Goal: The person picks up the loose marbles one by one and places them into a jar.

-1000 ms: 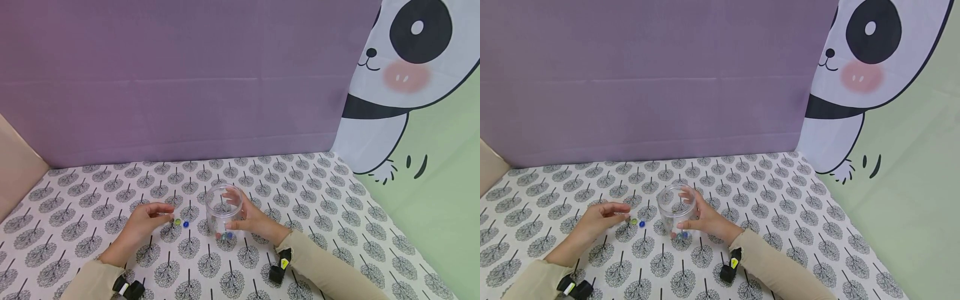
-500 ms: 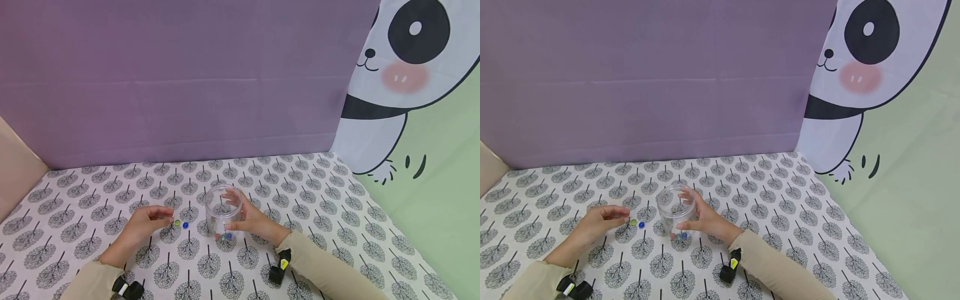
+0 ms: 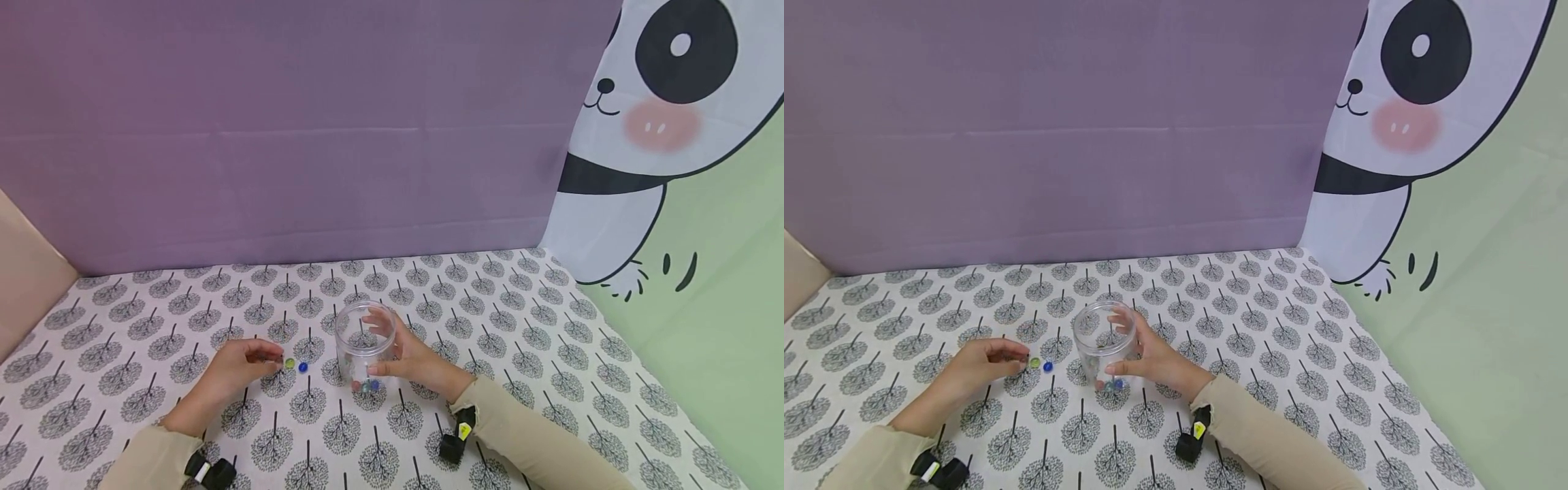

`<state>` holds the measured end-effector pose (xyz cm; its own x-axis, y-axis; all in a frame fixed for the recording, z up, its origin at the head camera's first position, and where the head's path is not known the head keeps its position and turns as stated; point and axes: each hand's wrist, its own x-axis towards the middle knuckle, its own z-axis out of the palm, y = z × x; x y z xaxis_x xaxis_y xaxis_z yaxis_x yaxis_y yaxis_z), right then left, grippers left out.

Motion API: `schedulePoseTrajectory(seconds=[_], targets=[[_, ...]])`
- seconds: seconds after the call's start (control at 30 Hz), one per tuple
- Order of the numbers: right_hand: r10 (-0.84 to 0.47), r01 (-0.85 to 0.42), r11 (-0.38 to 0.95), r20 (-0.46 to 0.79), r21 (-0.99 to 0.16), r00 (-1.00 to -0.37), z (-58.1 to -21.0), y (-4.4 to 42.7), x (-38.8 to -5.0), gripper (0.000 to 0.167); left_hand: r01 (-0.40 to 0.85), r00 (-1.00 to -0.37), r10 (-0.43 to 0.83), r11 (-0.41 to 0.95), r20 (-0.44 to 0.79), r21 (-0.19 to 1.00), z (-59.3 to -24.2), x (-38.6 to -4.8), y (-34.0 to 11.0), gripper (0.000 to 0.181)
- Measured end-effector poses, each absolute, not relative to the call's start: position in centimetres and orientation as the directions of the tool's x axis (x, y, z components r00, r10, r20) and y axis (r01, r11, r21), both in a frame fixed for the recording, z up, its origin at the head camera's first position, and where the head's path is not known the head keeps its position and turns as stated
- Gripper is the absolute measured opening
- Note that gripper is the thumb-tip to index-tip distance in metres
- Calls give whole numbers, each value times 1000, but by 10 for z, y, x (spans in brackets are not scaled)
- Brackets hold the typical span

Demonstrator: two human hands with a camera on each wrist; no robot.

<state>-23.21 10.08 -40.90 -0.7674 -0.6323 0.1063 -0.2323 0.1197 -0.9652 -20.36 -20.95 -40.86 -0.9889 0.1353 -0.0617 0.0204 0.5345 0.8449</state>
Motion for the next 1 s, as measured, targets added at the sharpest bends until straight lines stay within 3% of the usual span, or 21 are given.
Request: schedulePoseTrajectory(seconds=[1.0], targets=[[-637,-242,110,118,-964,-762,-409,101,-232,91,55,-991,133,591,-31,805,-409,-203,-207,25]])
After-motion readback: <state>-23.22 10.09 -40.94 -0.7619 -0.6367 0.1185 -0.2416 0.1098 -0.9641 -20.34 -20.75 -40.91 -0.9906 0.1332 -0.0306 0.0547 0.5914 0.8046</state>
